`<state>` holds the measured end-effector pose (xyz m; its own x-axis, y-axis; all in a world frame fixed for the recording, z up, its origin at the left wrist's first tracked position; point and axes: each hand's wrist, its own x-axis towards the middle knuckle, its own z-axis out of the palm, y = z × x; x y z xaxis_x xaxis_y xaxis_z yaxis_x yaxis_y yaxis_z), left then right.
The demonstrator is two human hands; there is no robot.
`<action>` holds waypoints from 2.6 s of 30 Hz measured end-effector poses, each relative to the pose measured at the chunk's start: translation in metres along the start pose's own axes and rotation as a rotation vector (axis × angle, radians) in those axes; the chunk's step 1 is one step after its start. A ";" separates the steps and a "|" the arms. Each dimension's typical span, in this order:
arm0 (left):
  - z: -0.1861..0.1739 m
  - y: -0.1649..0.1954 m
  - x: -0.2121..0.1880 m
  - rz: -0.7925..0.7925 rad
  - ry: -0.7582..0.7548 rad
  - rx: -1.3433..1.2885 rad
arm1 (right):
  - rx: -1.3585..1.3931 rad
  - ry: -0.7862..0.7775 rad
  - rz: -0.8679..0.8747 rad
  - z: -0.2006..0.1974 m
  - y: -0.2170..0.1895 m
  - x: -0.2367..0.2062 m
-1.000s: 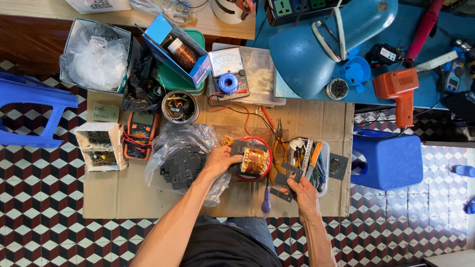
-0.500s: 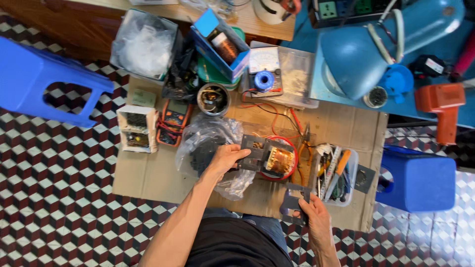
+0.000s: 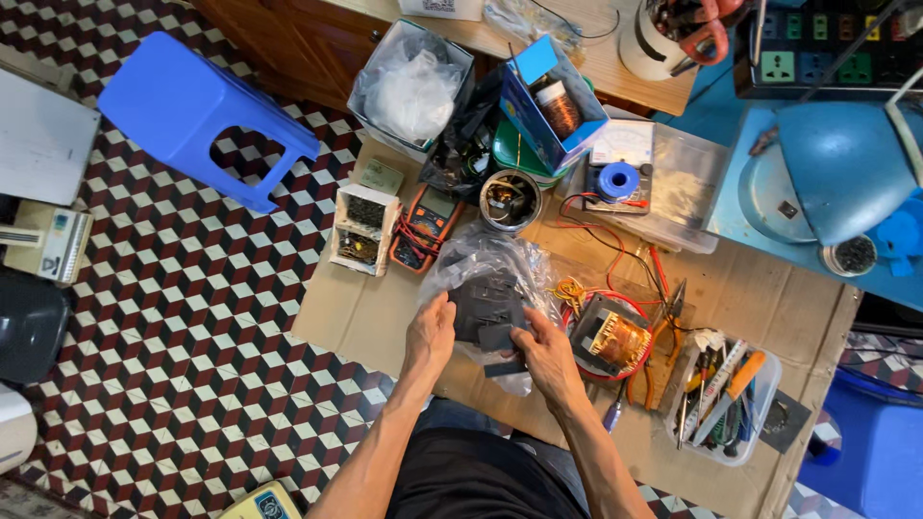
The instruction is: The person repeatedly inserts small black plastic pieces into a copper-wound electrical component on a workbench. They pick up pieces from a plastic bag, place them into slots on the component, and occasionally adjust the component's position. The task continues throughout the clip with no visible completion.
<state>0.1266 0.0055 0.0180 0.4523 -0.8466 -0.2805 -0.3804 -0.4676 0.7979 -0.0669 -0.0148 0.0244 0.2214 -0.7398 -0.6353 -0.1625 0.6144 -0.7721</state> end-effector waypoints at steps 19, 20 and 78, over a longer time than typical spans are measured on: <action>0.153 0.064 -0.017 -0.026 -0.670 -0.087 | 0.119 0.462 0.170 -0.174 0.071 -0.042; 0.156 0.065 -0.016 -0.056 -0.688 -0.065 | 0.159 0.401 0.185 -0.175 0.066 -0.032; 0.020 0.024 -0.013 -0.402 -0.434 -0.327 | 0.352 0.139 0.147 -0.077 0.041 -0.087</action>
<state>0.0960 0.0000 0.0299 0.1165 -0.6798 -0.7241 0.0441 -0.7248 0.6876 -0.1666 0.0538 0.0461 0.0846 -0.6526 -0.7529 0.1616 0.7546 -0.6359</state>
